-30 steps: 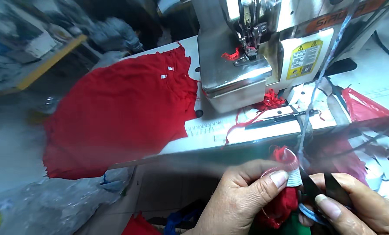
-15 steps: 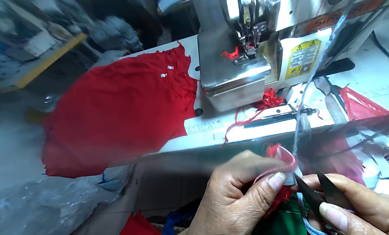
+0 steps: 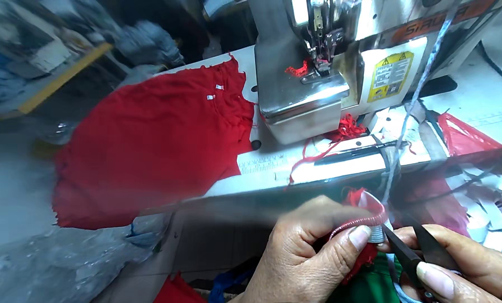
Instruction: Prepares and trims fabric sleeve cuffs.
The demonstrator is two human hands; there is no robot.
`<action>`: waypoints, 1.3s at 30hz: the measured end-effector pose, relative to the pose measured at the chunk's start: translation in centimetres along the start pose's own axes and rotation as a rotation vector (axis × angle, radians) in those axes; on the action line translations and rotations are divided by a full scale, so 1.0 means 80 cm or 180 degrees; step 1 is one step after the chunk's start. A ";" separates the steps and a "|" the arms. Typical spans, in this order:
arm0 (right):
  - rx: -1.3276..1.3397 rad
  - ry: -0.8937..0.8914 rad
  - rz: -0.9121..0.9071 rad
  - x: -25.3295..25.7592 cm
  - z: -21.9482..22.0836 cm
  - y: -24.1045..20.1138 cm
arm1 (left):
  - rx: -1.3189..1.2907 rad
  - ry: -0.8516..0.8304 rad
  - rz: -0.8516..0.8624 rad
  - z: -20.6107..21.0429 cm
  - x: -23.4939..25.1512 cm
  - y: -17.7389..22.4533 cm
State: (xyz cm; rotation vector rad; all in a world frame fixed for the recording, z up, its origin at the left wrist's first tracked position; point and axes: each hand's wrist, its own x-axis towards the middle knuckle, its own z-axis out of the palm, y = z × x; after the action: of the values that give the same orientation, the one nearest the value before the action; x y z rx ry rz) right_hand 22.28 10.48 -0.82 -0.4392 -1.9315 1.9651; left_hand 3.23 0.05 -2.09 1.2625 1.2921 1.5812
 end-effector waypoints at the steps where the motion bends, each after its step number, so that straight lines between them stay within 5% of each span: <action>1: -0.0010 -0.0002 0.0020 0.000 0.000 -0.001 | 0.0012 0.0006 0.0004 0.000 0.000 0.000; 17: 0.0179 -0.0078 0.0143 -0.001 -0.005 -0.003 | 0.0182 -0.0076 0.0160 -0.001 0.004 -0.002; 27: 0.0193 -0.0058 0.0148 -0.001 -0.005 -0.001 | 0.0988 -0.0151 0.0740 -0.004 0.006 -0.001; 33: -0.0476 0.0221 -0.0279 -0.002 0.004 0.010 | 0.0087 -0.0187 0.0060 0.002 0.004 -0.006; 39: 0.0244 -0.0029 -0.0217 0.000 -0.002 0.013 | -0.1003 -0.0287 -0.0339 0.007 0.002 -0.013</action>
State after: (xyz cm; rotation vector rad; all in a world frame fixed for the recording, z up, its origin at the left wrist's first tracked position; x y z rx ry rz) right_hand 22.33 10.63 -1.84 -0.3399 -1.8444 1.9930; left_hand 3.69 0.57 -3.06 1.0381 0.9911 1.5613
